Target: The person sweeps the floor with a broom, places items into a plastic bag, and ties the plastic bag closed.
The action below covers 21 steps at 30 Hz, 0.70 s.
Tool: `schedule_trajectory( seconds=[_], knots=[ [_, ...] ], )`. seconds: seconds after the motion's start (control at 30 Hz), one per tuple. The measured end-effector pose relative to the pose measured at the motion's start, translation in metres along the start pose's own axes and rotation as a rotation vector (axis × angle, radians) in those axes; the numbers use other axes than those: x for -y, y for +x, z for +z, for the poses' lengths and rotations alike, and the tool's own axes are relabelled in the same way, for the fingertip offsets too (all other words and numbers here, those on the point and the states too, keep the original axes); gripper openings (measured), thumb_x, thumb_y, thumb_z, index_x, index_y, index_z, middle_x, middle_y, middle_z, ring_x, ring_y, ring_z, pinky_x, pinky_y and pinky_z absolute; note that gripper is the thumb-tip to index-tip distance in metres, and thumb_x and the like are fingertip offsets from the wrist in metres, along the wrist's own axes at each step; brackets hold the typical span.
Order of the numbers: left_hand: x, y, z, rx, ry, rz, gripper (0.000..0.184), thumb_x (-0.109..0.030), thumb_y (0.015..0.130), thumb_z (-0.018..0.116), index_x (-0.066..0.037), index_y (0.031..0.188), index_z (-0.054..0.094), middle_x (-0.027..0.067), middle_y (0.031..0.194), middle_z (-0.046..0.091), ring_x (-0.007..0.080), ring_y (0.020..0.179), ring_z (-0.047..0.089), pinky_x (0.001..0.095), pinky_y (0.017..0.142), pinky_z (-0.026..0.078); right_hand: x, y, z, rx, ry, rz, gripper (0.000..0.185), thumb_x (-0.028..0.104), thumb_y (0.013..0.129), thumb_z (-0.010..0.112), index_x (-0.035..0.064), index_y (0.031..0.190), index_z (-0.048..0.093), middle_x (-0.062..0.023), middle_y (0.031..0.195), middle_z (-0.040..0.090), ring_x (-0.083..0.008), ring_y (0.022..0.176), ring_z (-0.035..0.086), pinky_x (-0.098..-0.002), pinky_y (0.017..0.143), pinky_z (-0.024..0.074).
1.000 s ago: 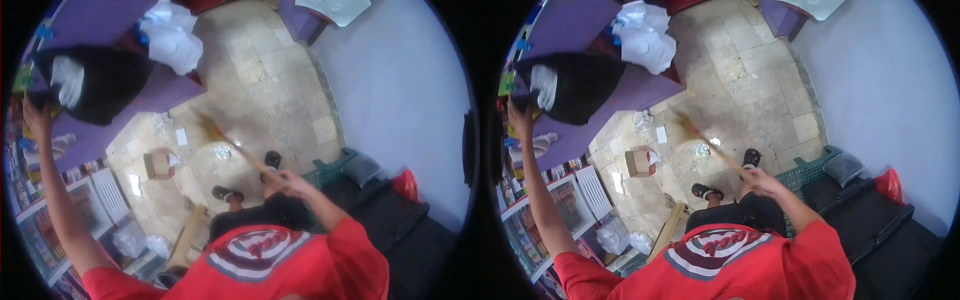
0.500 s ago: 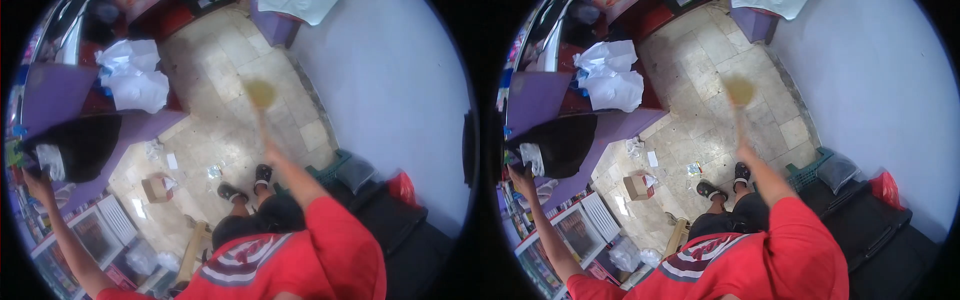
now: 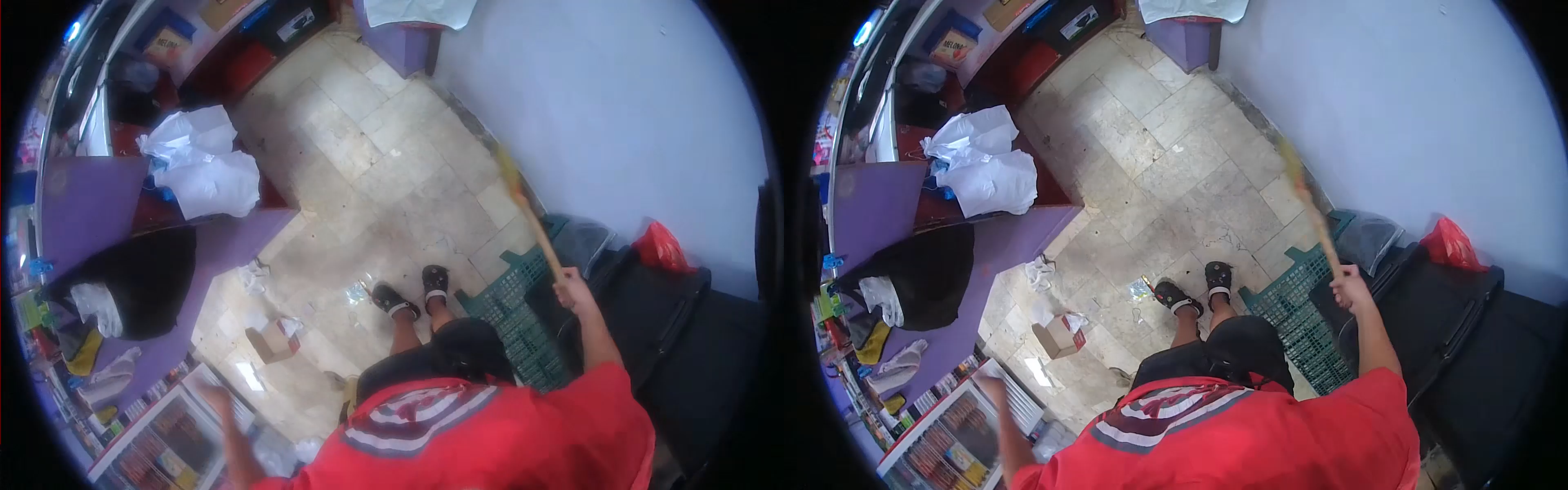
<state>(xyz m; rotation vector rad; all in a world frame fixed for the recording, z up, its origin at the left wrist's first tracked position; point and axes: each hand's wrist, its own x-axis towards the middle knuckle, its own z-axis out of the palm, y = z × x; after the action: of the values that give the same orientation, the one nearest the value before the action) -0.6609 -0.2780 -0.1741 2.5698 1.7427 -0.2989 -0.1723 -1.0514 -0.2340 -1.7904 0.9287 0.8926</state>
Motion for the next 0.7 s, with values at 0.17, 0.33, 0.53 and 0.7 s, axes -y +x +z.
schedule_trajectory(
  seconds=[0.17, 0.33, 0.53, 0.7],
  knots=[
    [-0.128, -0.13, 0.084, 0.7, -0.187, 0.635, 0.077, -0.034, 0.074, 0.074, -0.002, 0.135, 0.039, 0.0245, 0.137, 0.041, 0.0392, 0.129, 0.037, 0.0438, 0.108, 0.03, -0.106, 0.116, 0.083, 0.029, 0.022, 0.028, 0.009, 0.004, 0.078, 0.055, 0.0051, 0.083, 0.047, -0.0073, 0.06, 0.047, -0.0198, 0.041, 0.045, -0.0324, 0.035, 0.0368],
    [-0.232, -0.136, 0.041, 0.805, -0.255, 0.803, 0.067, -0.026, 0.075, 0.072, -0.001, 0.131, 0.045, 0.0228, 0.129, 0.05, 0.0362, 0.12, 0.048, 0.0419, 0.101, 0.039, -0.159, 0.012, 0.267, 0.519, -0.489, 0.043, 0.043, 0.012, 0.08, 0.061, 0.0072, 0.118, 0.04, -0.0123, 0.071, 0.056, -0.0216, 0.048, 0.054, -0.0356, 0.04, 0.0421],
    [-0.168, -0.106, 0.041, 0.66, -0.48, 0.464, 0.06, -0.024, 0.078, 0.07, -0.001, 0.128, 0.048, 0.0225, 0.123, 0.054, 0.0346, 0.115, 0.053, 0.04, 0.096, 0.044, 0.036, -0.076, 0.168, 0.532, -0.304, -0.032, 0.052, 0.003, 0.072, 0.069, 0.0173, 0.117, 0.047, -0.0052, 0.067, 0.054, -0.0133, 0.043, 0.048, -0.0269, 0.034, 0.0342],
    [-0.106, -0.124, 0.07, 0.644, -0.235, 0.397, 0.055, -0.029, 0.08, 0.069, 0.0, 0.124, 0.051, 0.0221, 0.121, 0.056, 0.0331, 0.109, 0.056, 0.037, 0.095, 0.044, 0.186, 0.058, 0.129, 0.013, -0.554, -0.445, 0.048, 0.002, 0.074, 0.06, 0.0109, 0.116, 0.04, -0.005, 0.064, 0.053, -0.0171, 0.048, 0.053, -0.0339, 0.039, 0.04]
  ],
)
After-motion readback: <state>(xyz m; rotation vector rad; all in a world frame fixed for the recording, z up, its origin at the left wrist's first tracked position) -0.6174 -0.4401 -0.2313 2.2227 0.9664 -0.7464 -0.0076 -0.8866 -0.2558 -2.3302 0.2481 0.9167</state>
